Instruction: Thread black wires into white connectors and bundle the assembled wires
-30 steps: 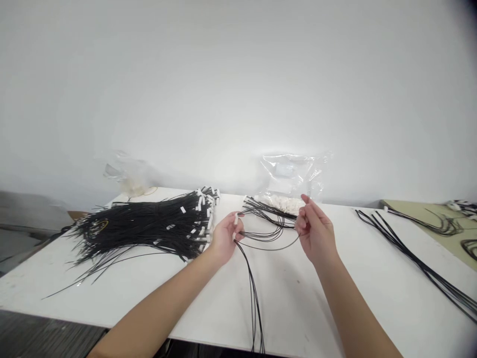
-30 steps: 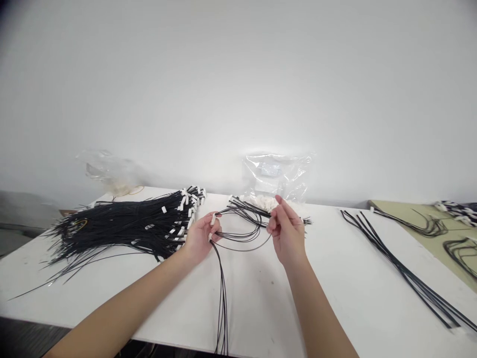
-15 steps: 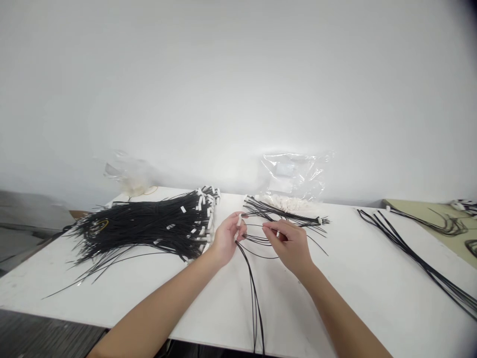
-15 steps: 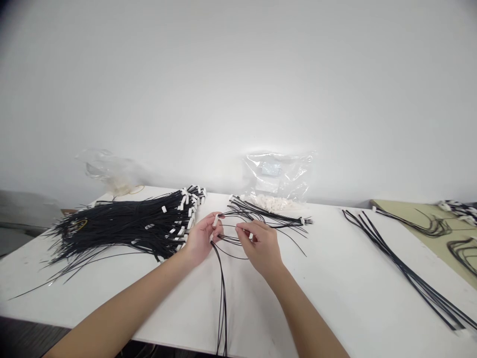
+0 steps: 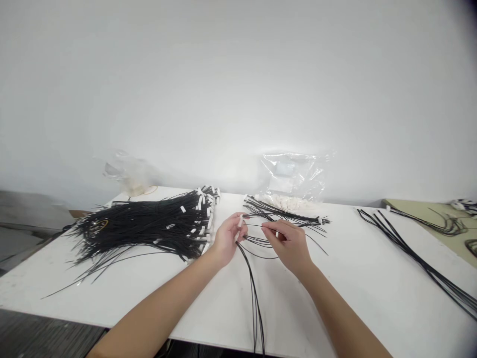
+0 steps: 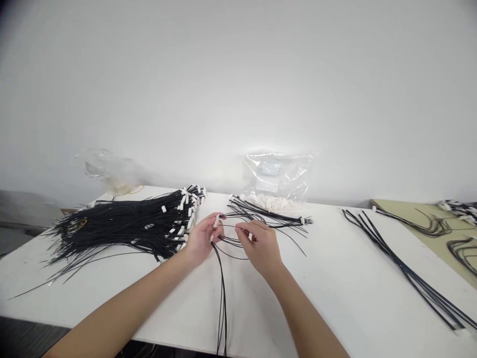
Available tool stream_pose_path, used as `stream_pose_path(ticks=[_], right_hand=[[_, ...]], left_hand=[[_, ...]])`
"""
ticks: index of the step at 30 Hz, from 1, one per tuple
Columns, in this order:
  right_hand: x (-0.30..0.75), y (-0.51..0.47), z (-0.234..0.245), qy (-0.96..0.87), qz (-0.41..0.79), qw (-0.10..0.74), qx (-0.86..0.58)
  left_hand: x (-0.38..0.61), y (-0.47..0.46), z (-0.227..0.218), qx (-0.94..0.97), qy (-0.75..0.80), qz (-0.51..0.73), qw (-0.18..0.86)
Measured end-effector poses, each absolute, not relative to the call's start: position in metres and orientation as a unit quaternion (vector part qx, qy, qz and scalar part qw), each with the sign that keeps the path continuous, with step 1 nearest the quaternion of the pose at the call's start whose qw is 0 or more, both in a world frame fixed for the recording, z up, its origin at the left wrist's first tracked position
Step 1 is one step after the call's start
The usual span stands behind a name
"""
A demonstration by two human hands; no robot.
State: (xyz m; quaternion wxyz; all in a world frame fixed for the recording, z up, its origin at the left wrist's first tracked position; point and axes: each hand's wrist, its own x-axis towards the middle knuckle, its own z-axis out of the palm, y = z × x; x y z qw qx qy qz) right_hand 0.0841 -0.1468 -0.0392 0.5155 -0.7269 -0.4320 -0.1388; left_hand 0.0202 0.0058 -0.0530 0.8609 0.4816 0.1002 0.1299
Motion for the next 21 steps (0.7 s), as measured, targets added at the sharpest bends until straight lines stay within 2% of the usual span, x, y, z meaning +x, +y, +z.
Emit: stream_pose_path(ticks=[15,21], right_hand=[[0.083,-0.147,-0.051,-0.478,-0.208,0.414,-0.746],[0.083,-0.146,-0.053,-0.47,-0.233,0.4,-0.751]], left_hand=[[0.021,0.005,-0.054,0.526,0.093,0.143,0.833],[0.021,0.003,-0.052,0.55,0.092,0.138,0.819]])
